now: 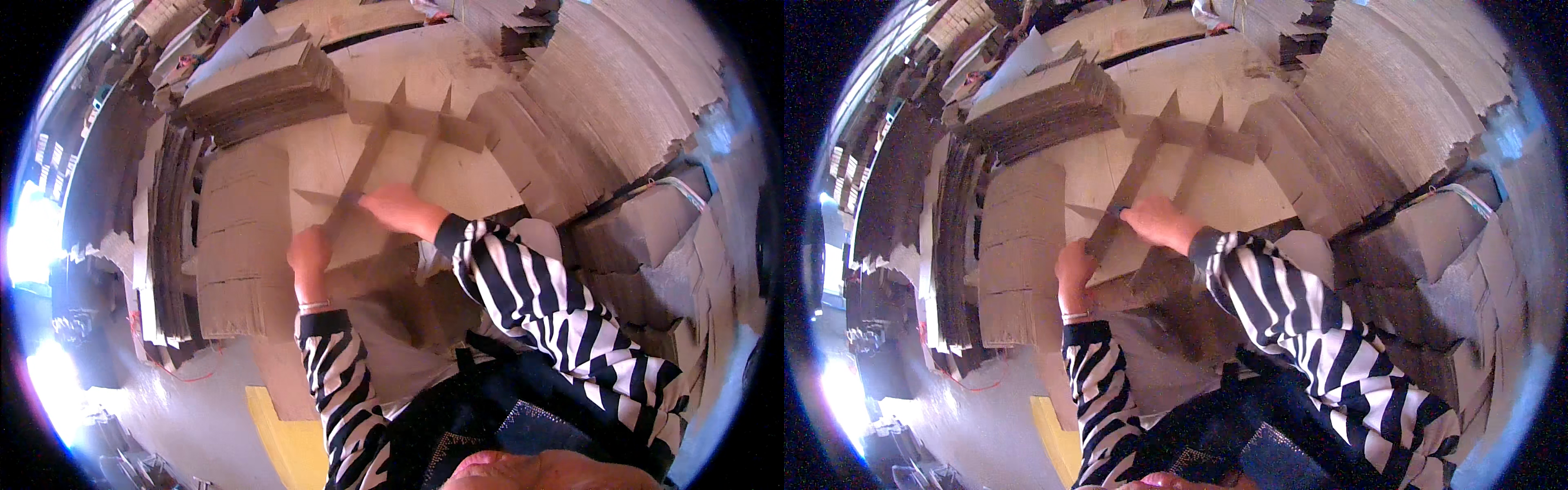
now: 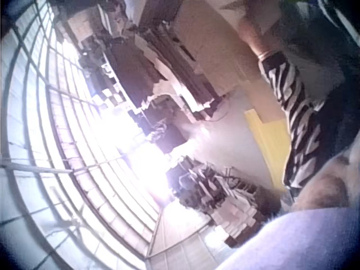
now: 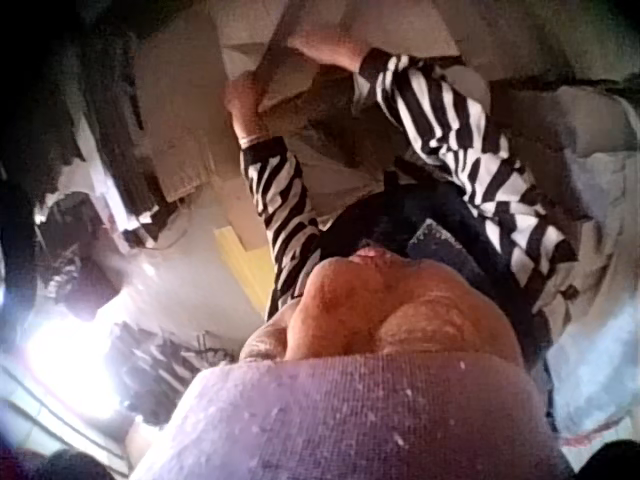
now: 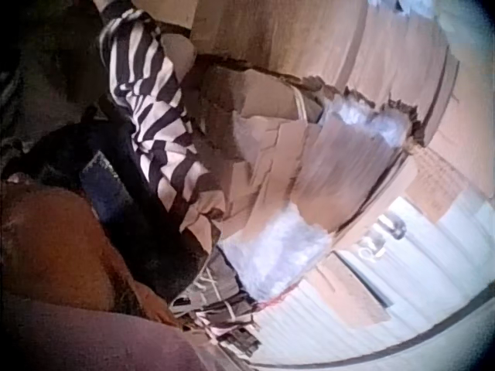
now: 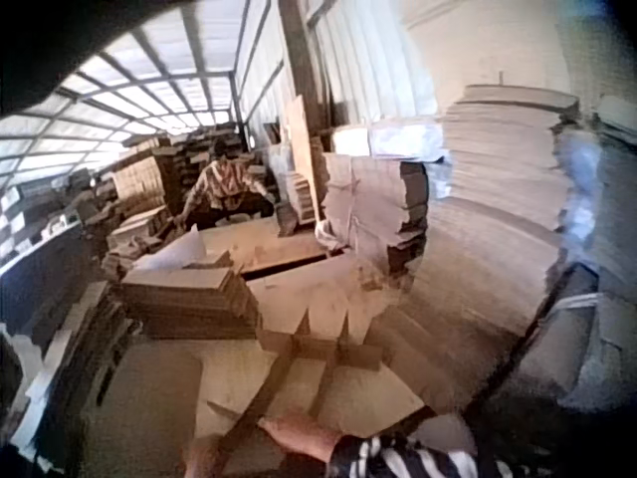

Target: The person uses a knife to cut a piece of cardboard on a wooden table. They repeatedly score and snap the cardboard into smaller pieces, stacking the cut pieces to the side.

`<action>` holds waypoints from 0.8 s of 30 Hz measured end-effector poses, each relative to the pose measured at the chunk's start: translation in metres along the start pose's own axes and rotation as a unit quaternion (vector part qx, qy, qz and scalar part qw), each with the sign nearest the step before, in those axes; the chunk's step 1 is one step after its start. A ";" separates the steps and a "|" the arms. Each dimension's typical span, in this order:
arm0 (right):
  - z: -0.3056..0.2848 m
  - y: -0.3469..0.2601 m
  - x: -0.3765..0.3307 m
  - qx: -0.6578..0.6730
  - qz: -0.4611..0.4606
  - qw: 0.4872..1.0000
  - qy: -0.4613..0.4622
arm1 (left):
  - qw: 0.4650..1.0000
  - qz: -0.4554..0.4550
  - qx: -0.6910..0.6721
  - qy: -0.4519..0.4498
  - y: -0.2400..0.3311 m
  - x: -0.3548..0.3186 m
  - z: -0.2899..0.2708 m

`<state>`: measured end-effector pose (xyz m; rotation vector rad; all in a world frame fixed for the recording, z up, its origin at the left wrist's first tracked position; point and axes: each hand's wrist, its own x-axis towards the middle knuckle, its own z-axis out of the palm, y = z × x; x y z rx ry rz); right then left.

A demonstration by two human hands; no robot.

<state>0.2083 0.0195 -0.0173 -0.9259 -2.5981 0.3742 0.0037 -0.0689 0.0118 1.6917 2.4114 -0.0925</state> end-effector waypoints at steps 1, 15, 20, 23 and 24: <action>-0.008 -0.002 0.002 0.026 -0.001 1.000 0.003 | 1.000 -0.013 -0.021 0.010 -0.009 -0.007 -0.007; -0.125 0.163 -0.213 -0.313 0.364 0.877 0.042 | 0.990 0.014 -0.079 0.114 0.069 0.047 0.006; -0.179 0.115 -0.158 -0.201 0.272 0.927 0.160 | 0.994 -0.044 -0.003 0.098 0.032 0.047 0.001; -0.169 0.085 -0.096 0.012 0.182 0.954 0.236 | 0.990 -0.053 0.002 0.129 0.016 0.044 -0.004; -0.152 0.087 -0.075 0.063 0.153 0.965 0.204 | 0.989 -0.021 -0.025 0.143 0.010 0.050 0.008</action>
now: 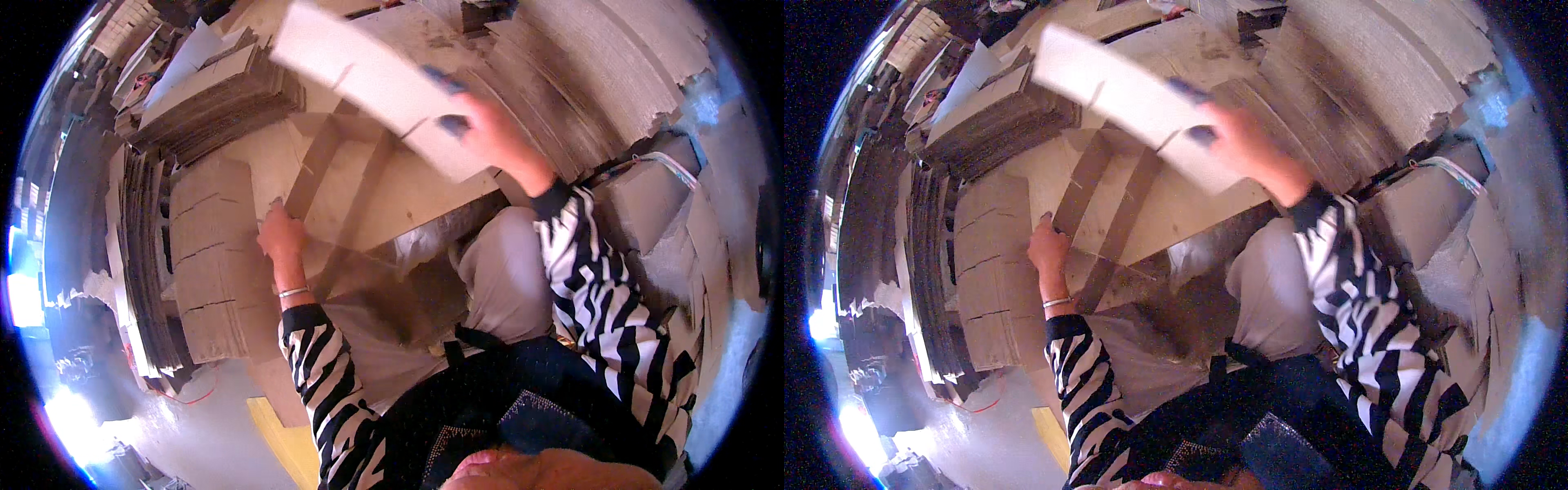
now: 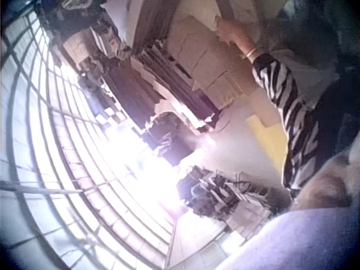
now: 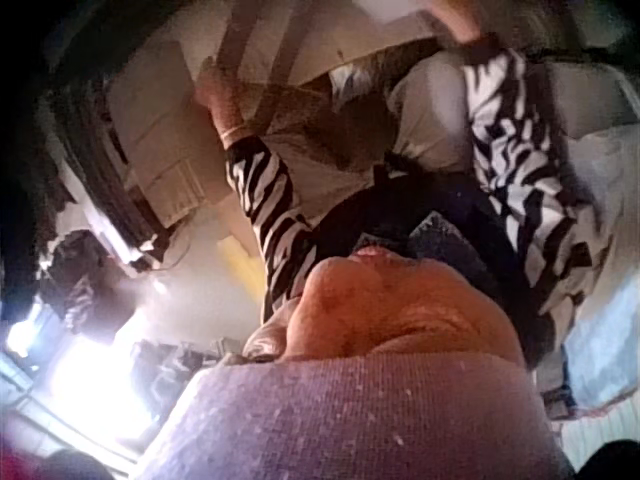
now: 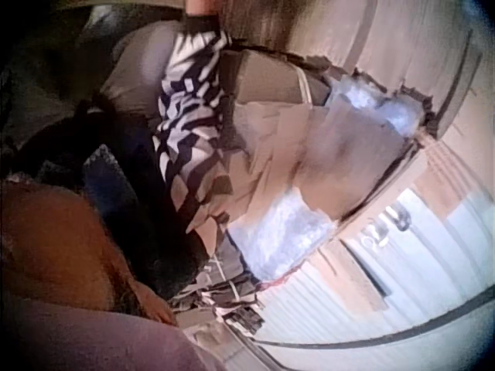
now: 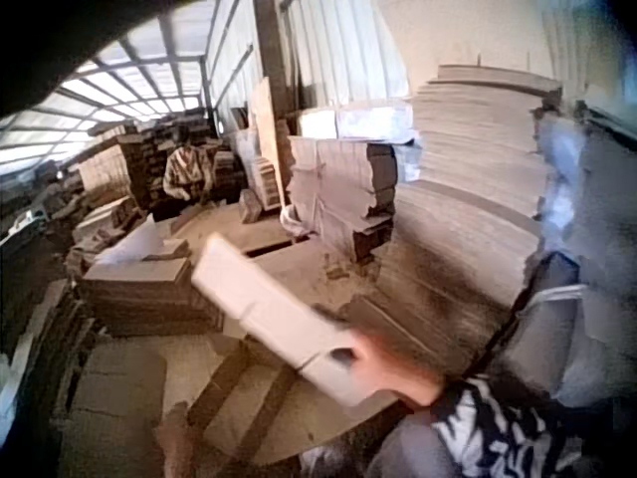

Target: The person uses a knife to cut a piece of cardboard on a wooden table. They repeatedly score and snap the cardboard into smaller pieces, stacking the cut pieces to the side.

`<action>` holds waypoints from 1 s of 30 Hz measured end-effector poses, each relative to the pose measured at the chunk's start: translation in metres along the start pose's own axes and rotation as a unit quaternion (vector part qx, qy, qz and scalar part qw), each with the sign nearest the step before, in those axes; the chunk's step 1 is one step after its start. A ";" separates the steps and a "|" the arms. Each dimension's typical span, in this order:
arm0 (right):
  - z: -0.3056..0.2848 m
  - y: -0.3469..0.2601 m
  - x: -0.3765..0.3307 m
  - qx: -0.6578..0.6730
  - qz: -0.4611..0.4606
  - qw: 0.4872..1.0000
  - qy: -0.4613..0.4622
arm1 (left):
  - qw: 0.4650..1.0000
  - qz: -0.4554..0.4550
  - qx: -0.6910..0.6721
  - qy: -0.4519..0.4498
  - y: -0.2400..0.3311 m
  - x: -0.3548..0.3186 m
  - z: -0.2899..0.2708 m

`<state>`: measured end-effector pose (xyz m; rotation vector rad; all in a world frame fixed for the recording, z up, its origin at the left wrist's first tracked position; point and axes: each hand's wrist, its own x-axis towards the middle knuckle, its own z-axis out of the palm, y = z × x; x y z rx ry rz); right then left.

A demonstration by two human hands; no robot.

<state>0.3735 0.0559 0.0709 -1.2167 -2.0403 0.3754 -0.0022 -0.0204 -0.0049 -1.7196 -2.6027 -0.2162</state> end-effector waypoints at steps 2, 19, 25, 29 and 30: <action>0.062 0.002 0.022 0.153 -0.019 0.983 -0.095 | 0.999 0.024 -0.031 0.005 -0.002 0.003 0.013; 0.127 -0.034 -0.001 -0.094 -0.104 0.952 -0.271 | 1.000 0.026 0.001 -0.018 0.006 0.005 0.002; 0.136 -0.030 -0.022 -0.136 -0.133 0.965 -0.180 | 0.999 -0.024 0.007 -0.044 0.020 0.018 0.011; 0.130 -0.026 -0.022 -0.100 -0.092 0.976 -0.168 | 0.997 -0.032 0.051 -0.051 0.021 0.014 0.013; 0.128 -0.026 -0.022 -0.115 -0.080 0.973 -0.181 | 0.998 -0.018 0.048 -0.032 0.026 0.014 0.016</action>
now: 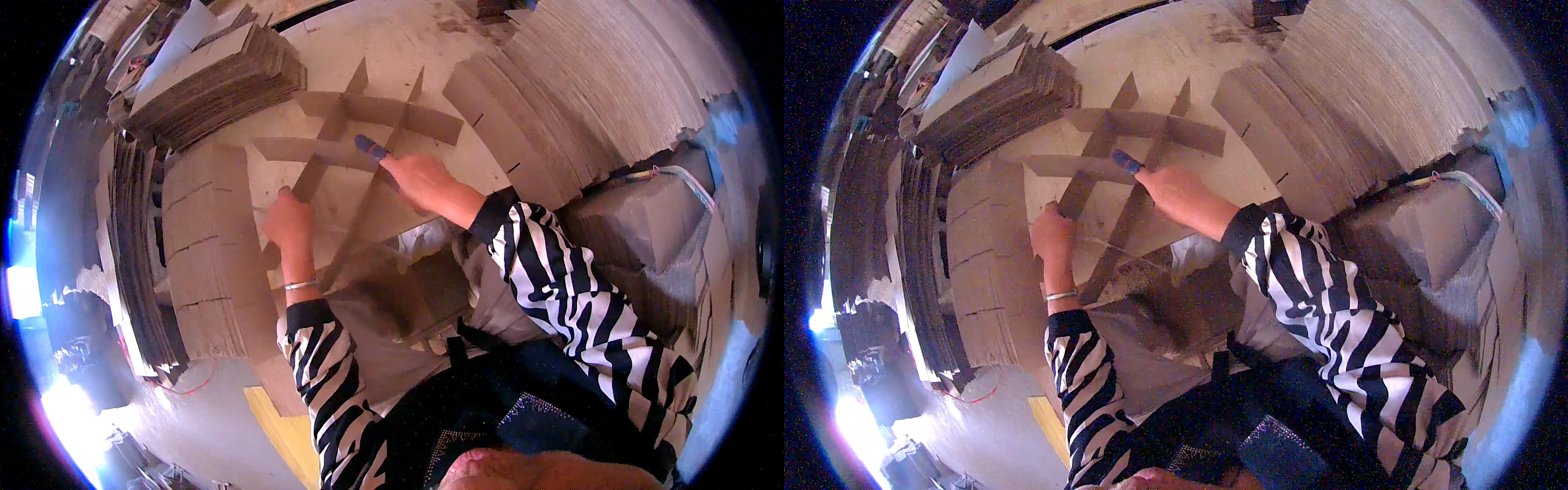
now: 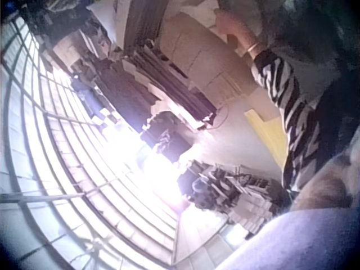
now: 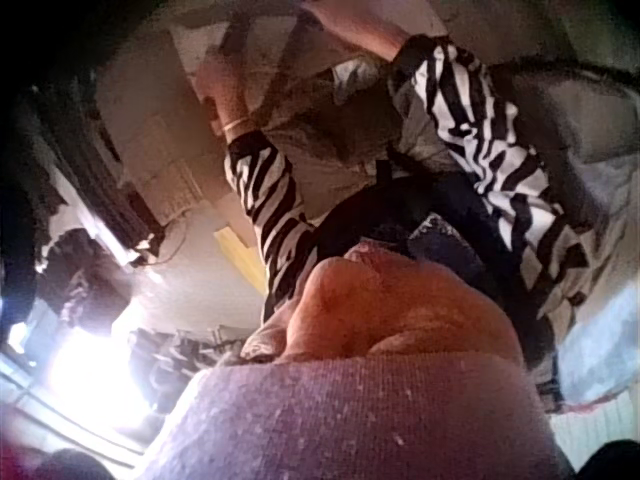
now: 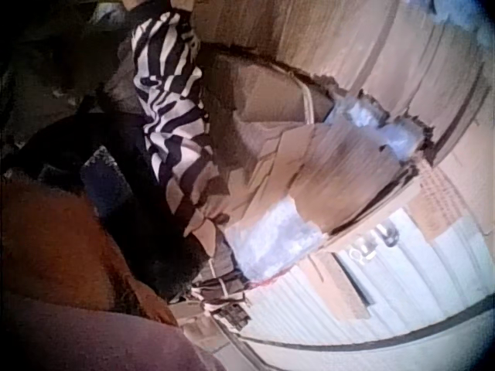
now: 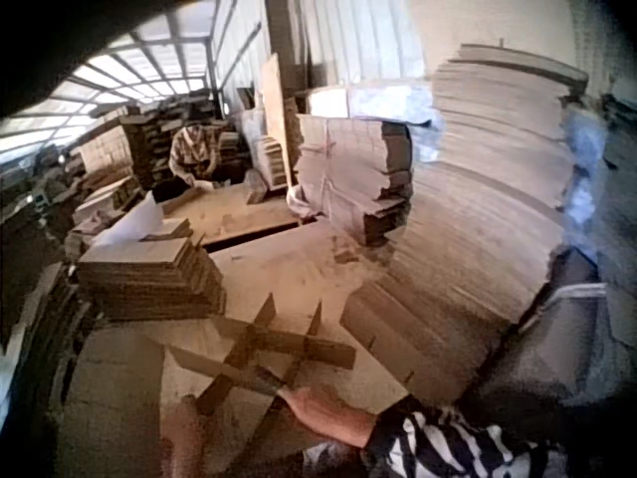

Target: The person uses a knife to cut a piece of cardboard on a wooden table. They repeatedly score and snap the cardboard into smaller pieces, stacking the cut pieces to the side.

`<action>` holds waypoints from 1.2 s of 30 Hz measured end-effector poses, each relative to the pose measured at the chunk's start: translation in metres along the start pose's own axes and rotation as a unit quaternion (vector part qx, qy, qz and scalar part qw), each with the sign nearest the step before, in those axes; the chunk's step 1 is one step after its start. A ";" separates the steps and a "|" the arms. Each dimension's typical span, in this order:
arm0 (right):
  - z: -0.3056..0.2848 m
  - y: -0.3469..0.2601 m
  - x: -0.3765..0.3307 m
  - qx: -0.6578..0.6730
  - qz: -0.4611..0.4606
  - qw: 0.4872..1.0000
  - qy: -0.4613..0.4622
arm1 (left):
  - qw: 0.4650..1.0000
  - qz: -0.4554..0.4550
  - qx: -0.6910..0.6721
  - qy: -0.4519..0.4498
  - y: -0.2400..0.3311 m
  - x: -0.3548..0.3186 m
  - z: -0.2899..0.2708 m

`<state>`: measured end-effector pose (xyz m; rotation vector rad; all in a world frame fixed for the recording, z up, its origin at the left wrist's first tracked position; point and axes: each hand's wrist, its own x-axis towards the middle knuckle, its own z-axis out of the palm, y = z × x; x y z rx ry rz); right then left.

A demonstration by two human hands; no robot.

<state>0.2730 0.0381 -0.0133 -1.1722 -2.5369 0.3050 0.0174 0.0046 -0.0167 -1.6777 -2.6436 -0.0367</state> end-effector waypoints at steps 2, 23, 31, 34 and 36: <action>-0.002 -0.003 0.002 -0.018 0.021 0.999 -0.032 | 1.000 0.007 -0.001 0.017 0.005 0.000 0.003; 0.014 -0.007 0.035 -0.021 0.037 0.991 -0.123 | 0.979 0.157 -0.010 0.127 0.018 0.018 -0.007; -0.036 0.061 0.039 0.031 0.254 0.964 0.075 | 0.989 -0.085 -0.118 -0.007 -0.153 0.007 -0.032; -0.011 0.076 0.024 0.079 0.238 0.966 -0.064 | 0.941 -0.002 -0.262 -0.214 -0.086 0.007 -0.026; 0.012 0.043 0.034 0.147 0.150 0.976 -0.051 | 0.925 0.176 -0.276 -0.194 -0.018 -0.029 -0.018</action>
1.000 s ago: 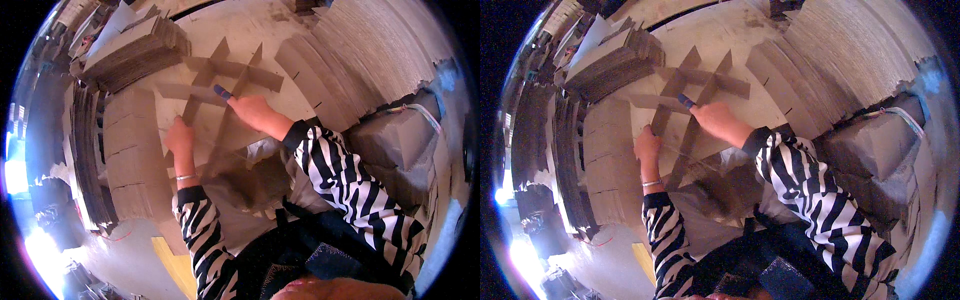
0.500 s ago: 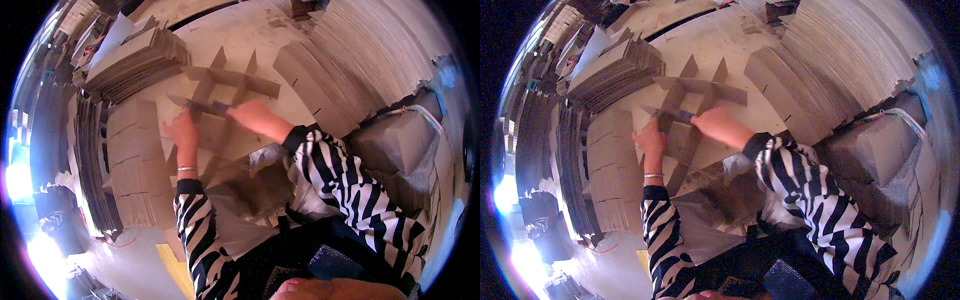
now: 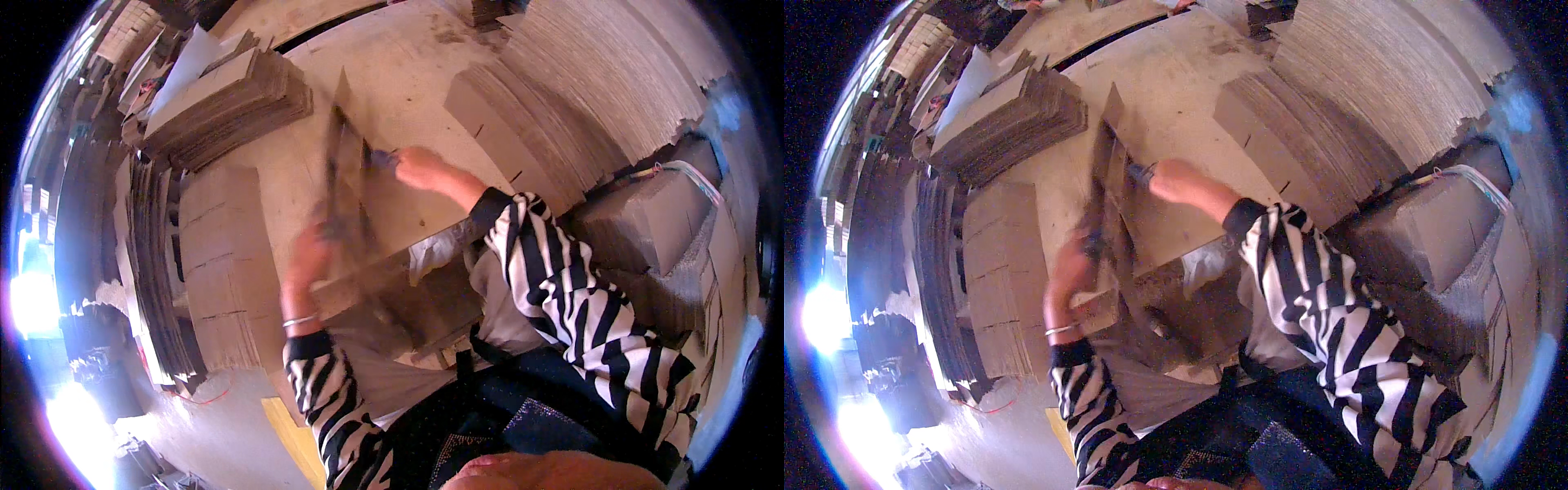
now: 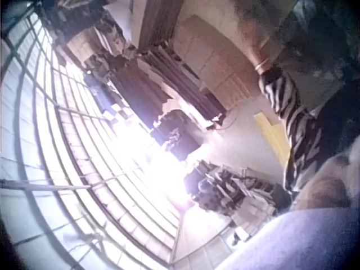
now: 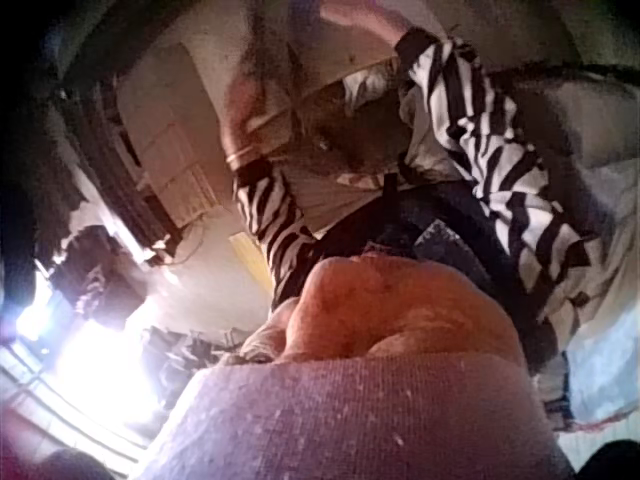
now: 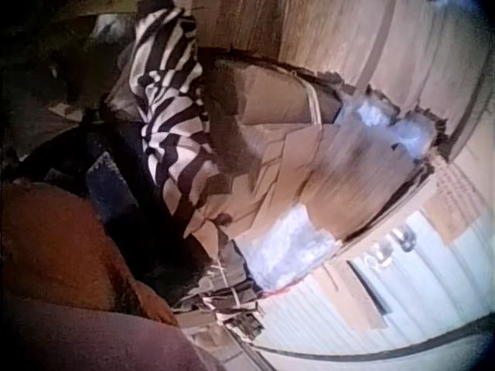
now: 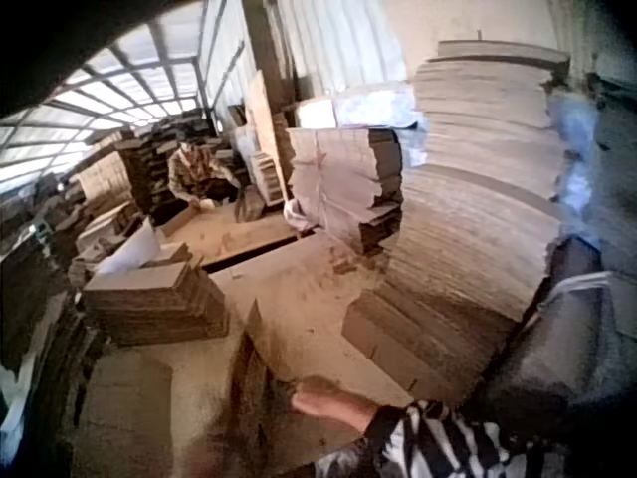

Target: The person uses a knife to cut a piece of cardboard on a wooden table. They repeatedly score and snap the cardboard into smaller pieces, stacking the cut pieces to the side.

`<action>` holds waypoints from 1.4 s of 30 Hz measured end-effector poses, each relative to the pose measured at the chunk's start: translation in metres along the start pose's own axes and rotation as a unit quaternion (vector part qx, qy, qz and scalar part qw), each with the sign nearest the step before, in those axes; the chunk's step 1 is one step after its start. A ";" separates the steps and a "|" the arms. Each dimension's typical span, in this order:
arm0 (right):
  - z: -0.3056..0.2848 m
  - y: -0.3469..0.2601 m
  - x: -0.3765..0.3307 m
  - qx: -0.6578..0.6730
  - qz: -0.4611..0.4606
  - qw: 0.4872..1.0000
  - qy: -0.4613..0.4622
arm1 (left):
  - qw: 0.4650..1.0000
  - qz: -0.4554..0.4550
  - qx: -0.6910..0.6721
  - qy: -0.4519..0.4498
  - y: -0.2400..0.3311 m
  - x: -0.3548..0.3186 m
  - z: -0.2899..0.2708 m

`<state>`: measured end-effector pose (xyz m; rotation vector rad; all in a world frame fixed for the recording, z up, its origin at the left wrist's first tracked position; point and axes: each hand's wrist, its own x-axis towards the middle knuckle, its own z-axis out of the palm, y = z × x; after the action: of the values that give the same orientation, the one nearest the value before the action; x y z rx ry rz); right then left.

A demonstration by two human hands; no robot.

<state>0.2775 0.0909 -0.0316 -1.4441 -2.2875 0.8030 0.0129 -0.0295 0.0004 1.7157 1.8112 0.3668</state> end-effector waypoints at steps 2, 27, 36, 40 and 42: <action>0.022 -0.014 0.001 0.045 -0.103 0.993 -0.032 | 0.997 0.064 0.015 0.027 0.034 0.007 0.058; -0.077 0.017 -0.057 -0.006 -0.068 0.991 0.111 | 0.793 -0.249 0.470 0.296 -0.233 -0.071 -0.315; -0.109 0.144 -0.143 -0.430 0.146 0.875 0.167 | 0.877 -0.044 0.241 0.413 -0.247 -0.102 -0.329; -0.142 0.181 -0.141 -0.355 0.089 0.896 0.251 | 0.820 -0.067 0.333 0.460 -0.159 -0.087 -0.259; -0.140 0.122 -0.120 -0.352 0.117 0.895 0.247 | 0.818 0.029 0.333 0.468 -0.155 -0.084 -0.221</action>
<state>0.4933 0.0641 0.0080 -1.9508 -2.0830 -0.3954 -0.2454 -0.0844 0.1016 2.2873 2.8459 0.7688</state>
